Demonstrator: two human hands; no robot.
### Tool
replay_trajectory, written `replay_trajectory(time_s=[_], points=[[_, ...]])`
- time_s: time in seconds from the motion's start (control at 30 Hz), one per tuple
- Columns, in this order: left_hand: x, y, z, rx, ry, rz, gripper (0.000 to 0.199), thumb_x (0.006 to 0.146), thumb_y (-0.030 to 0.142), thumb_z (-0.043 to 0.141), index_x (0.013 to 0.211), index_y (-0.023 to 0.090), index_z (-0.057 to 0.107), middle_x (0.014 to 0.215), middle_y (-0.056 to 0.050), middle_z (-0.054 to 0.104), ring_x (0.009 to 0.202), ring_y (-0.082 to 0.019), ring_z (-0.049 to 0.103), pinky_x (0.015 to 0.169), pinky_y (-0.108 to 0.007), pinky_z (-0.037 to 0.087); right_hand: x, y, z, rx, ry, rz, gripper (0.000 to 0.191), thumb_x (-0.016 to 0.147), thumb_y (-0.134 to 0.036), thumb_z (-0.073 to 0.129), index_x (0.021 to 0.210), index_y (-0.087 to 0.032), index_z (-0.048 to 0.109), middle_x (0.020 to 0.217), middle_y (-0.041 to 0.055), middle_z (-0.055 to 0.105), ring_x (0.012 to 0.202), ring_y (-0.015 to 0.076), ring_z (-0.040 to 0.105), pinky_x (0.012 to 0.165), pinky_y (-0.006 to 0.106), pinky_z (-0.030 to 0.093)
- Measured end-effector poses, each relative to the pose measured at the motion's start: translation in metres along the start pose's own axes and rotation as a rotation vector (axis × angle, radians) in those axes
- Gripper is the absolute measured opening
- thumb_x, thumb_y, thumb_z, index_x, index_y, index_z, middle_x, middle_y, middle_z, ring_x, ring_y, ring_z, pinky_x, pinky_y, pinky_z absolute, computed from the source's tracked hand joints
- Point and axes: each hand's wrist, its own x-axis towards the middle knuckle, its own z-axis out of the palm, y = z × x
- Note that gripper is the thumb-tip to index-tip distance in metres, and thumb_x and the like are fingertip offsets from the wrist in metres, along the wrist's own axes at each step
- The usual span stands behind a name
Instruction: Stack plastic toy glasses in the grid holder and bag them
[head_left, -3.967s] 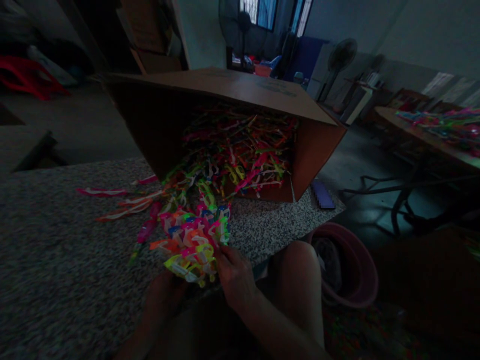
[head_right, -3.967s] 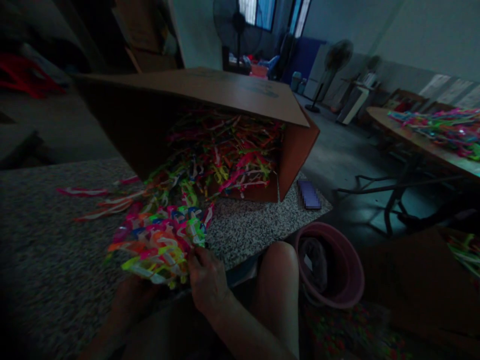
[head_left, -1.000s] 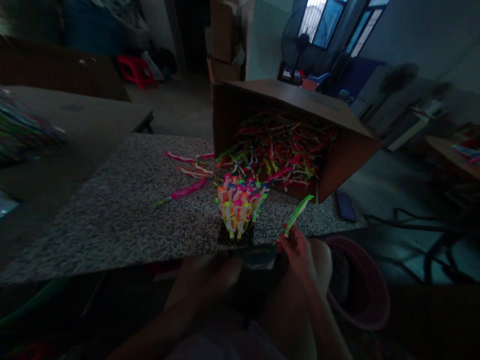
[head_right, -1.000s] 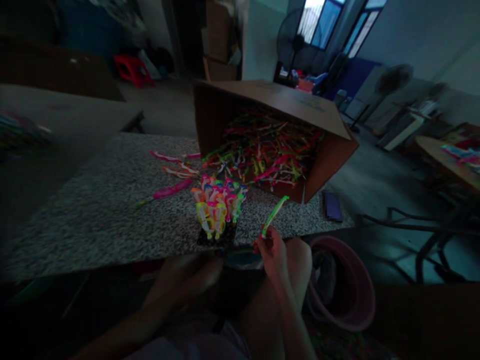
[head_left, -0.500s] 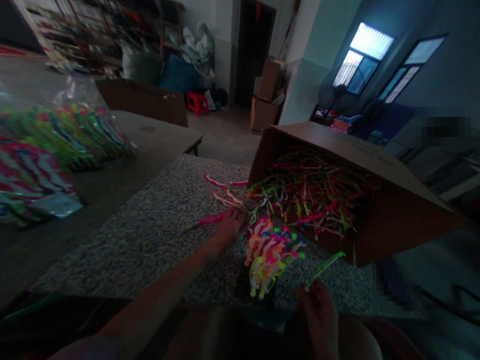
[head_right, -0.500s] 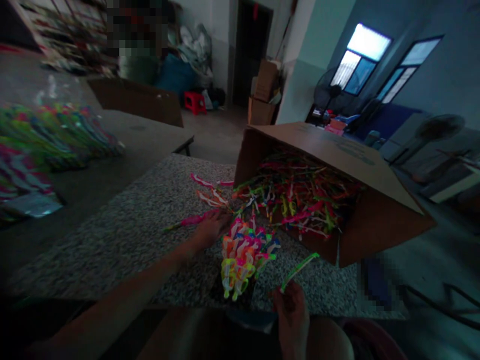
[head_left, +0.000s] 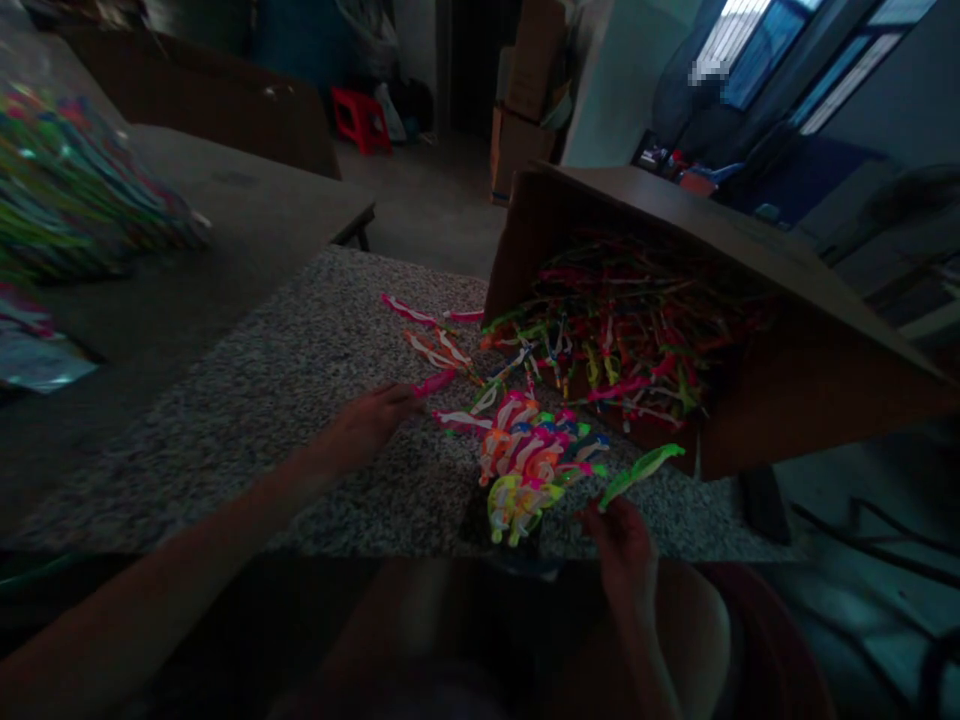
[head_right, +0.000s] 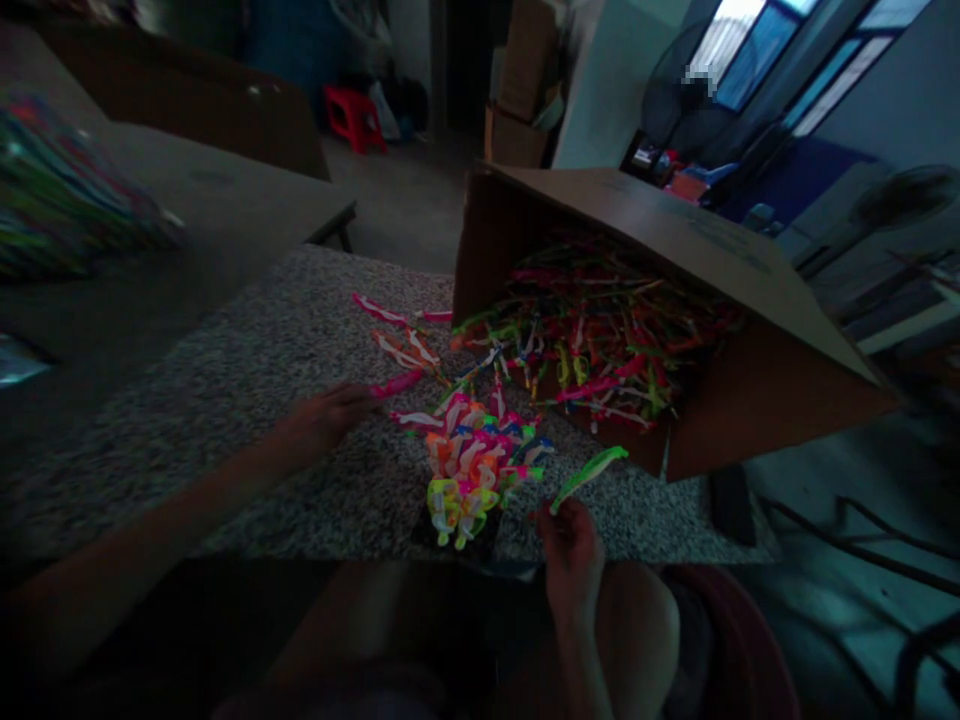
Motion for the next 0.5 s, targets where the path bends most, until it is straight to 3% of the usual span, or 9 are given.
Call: replay_trajectory(time_s=[0.1, 0.17, 0.23, 0.37, 0.5], points=[[-0.039, -0.006, -0.010, -0.001, 0.137, -0.172, 0.034, 0.090, 0.031, 0.037, 0.109, 0.016, 0.062, 0.105, -0.007, 0.063, 0.096, -0.022, 0.057, 0.085, -0.033, 0.046, -0.012, 0.003, 0.000, -0.029, 0.006, -0.061, 0.041, 0.075, -0.048, 0.064, 0.097, -0.013, 0.058, 0.093, 0.0120, 0.068, 0.080, 0.0201, 0.067, 0.072, 0.031, 0.055], [-0.063, 0.002, -0.008, -0.157, 0.218, -0.321, 0.033, 0.086, 0.039, 0.045, 0.102, 0.015, 0.061, 0.094, -0.005, 0.064, 0.083, -0.019, 0.060, 0.076, -0.030, 0.048, -0.021, 0.005, 0.002, -0.055, -0.025, -0.067, 0.041, 0.079, -0.051, 0.059, 0.094, -0.013, 0.059, 0.091, 0.0128, 0.068, 0.078, 0.0197, 0.066, 0.072, 0.031, 0.055], [-0.077, 0.021, 0.002, -0.402, 0.210, -0.411, 0.033, 0.079, 0.044, 0.053, 0.093, 0.015, 0.059, 0.081, -0.002, 0.064, 0.071, -0.018, 0.060, 0.068, -0.028, 0.048, -0.027, 0.006, 0.007, -0.057, -0.054, -0.062, 0.041, 0.078, -0.052, 0.059, 0.092, -0.013, 0.058, 0.087, 0.0115, 0.068, 0.073, 0.0186, 0.065, 0.069, 0.030, 0.054], [-0.078, 0.083, 0.035, -0.855, 0.159, -0.405, 0.037, 0.072, 0.047, 0.061, 0.092, 0.016, 0.057, 0.081, -0.004, 0.067, 0.075, -0.019, 0.064, 0.070, -0.029, 0.051, -0.031, 0.005, 0.014, 0.002, -0.041, -0.044, 0.039, 0.072, -0.048, 0.064, 0.090, -0.015, 0.054, 0.081, 0.0076, 0.066, 0.070, 0.0170, 0.065, 0.066, 0.028, 0.054], [-0.063, 0.123, 0.058, -0.940, 0.241, -0.400, 0.034, 0.071, 0.044, 0.065, 0.087, 0.015, 0.062, 0.082, -0.004, 0.069, 0.075, -0.019, 0.064, 0.072, -0.029, 0.051, -0.035, 0.006, 0.010, -0.003, -0.041, -0.014, 0.038, 0.069, -0.045, 0.067, 0.089, -0.015, 0.053, 0.083, 0.0084, 0.067, 0.076, 0.0191, 0.066, 0.071, 0.029, 0.054]])
